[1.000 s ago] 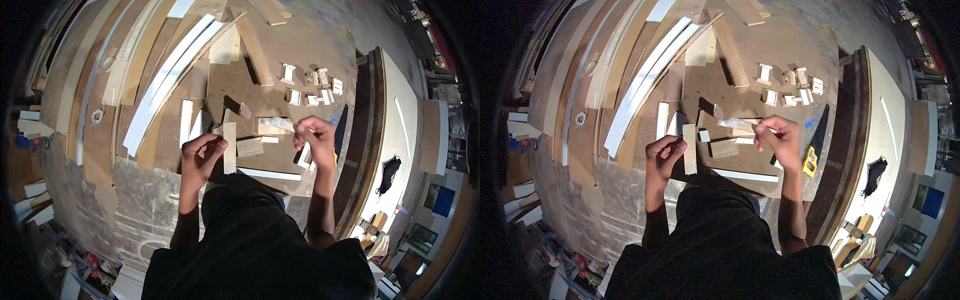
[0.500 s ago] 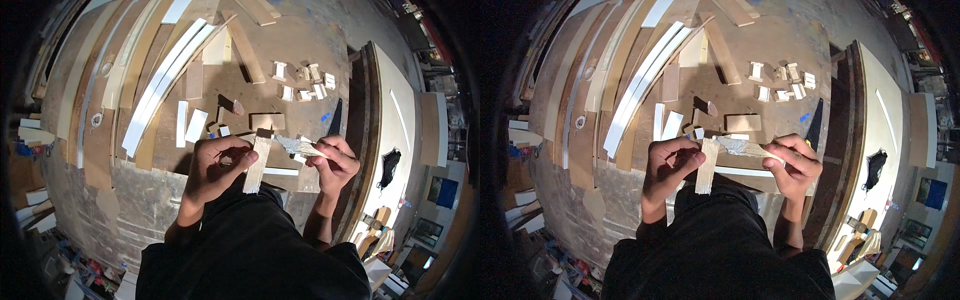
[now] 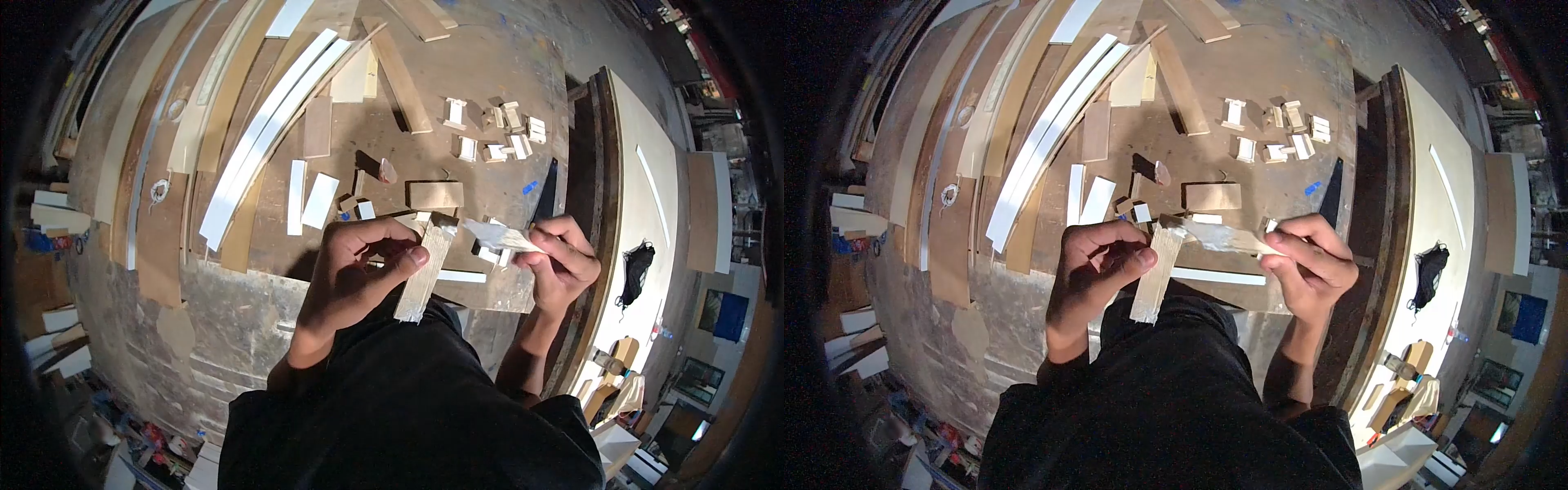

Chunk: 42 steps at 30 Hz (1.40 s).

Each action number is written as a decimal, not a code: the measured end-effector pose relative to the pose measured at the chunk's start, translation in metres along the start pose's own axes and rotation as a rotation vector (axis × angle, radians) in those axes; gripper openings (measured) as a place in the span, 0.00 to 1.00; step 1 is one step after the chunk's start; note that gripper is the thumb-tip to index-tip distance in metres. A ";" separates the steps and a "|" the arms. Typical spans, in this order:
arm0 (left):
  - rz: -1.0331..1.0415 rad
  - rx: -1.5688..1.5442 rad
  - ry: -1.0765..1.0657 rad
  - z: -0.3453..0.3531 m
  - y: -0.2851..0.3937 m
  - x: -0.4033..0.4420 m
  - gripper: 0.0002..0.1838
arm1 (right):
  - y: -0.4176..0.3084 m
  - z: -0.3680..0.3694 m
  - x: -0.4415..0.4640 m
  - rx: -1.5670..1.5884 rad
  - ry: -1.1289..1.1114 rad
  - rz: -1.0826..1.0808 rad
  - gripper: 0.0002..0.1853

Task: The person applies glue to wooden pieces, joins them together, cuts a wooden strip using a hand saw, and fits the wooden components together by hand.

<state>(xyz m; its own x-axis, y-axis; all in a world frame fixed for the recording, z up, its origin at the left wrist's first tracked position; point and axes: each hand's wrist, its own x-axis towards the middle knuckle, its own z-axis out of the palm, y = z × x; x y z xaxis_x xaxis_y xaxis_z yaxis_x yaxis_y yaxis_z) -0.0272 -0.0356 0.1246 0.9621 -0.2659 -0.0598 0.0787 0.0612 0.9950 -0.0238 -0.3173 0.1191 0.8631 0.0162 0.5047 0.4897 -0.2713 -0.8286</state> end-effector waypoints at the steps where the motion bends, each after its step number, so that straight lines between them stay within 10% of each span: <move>1: 0.000 0.002 -0.005 0.001 0.001 0.000 0.09 | -0.003 0.005 0.004 -0.007 -0.019 -0.007 0.13; 18: 0.075 -0.070 0.096 0.018 0.001 -0.005 0.09 | -0.003 0.015 -0.012 -0.117 -0.070 -0.093 0.12; 42: 0.221 0.198 0.257 0.038 -0.006 -0.004 0.07 | -0.014 0.035 -0.043 0.294 0.145 0.486 0.06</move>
<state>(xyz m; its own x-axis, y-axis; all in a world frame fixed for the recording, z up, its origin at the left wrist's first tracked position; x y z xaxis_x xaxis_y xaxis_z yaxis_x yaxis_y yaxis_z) -0.0413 -0.0715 0.1222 0.9862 -0.0159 0.1647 -0.1655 -0.1036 0.9808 -0.0640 -0.2805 0.1005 0.9816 -0.1813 0.0608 0.0734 0.0637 -0.9953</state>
